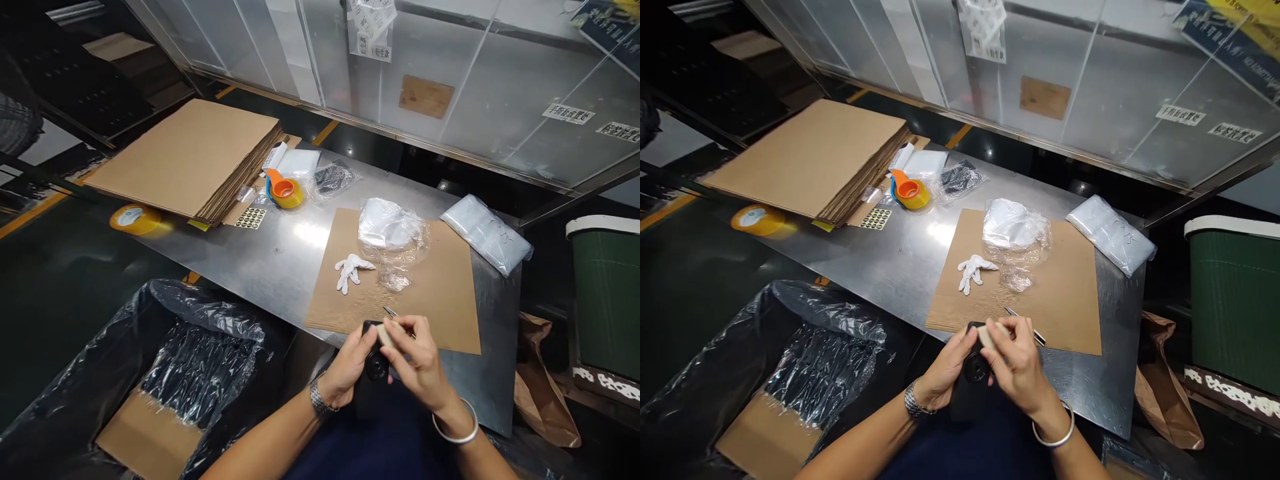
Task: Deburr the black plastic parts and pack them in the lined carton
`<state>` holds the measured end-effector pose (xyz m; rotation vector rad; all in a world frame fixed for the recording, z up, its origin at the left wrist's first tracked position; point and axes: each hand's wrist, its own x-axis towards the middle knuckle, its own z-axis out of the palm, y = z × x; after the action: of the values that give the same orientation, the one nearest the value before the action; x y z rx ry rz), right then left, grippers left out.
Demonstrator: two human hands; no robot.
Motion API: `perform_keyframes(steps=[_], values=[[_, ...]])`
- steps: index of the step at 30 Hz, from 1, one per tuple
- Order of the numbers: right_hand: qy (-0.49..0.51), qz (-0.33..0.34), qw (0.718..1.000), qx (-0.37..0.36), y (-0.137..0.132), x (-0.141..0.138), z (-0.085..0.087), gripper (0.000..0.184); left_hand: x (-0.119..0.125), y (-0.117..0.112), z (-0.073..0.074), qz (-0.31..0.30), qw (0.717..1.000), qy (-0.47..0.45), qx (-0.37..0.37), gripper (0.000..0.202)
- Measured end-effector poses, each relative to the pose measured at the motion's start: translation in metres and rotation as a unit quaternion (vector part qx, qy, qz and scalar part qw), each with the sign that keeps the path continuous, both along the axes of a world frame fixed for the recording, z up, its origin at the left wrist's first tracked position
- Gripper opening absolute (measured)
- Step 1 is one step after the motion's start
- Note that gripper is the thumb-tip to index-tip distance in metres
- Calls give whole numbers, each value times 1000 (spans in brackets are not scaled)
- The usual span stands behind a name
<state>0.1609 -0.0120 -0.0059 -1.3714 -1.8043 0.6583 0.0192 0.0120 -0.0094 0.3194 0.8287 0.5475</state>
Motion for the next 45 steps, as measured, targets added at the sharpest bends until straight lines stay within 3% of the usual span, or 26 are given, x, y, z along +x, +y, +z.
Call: perform_keyframes(steps=[4, 8, 13, 17, 19, 23, 28, 33, 36, 39, 42, 45], values=[[-17, 94, 995, -4, 0, 5, -1, 47, -3, -1, -1, -59, 998, 27, 6, 73], [-14, 80, 997, 2, 5, 14, -2, 46, -4, -3, -2, -96, 995, 8, 15, 72], [-46, 132, 990, -20, 9, 10, 10, 42, -1, -1, 0, 5, 995, 59, 77, 52], [-101, 104, 988, -55, 10, 2, 18, 39, 1, -2, 3, 44, 992, 65, 97, 46], [-117, 124, 982, -83, 8, -4, 24, 39, 0, -1, 1, 69, 993, 69, 61, 45], [-124, 197, 965, -124, -7, -22, 39, 38, -5, 6, -7, 95, 992, 29, -84, 39], [-64, 207, 974, -63, -22, -33, 36, 41, -6, 14, -12, 60, 976, -30, -207, 21], [15, 146, 989, -10, -31, -23, 11, 51, -8, 14, -10, 6, 957, -94, -273, 43], [26, 103, 994, -26, -34, -22, 6, 53, -9, 15, -12, 47, 940, -143, -307, 41], [28, 110, 993, -15, -34, -27, 11, 53, -8, 17, -17, 88, 927, -166, -325, 37], [-13, 120, 992, 32, -36, -31, 15, 53, -5, 18, -18, 113, 918, -175, -337, 37], [-59, 102, 988, 95, -47, -23, 2, 52, -5, 17, -14, 142, 909, -183, -345, 37]])
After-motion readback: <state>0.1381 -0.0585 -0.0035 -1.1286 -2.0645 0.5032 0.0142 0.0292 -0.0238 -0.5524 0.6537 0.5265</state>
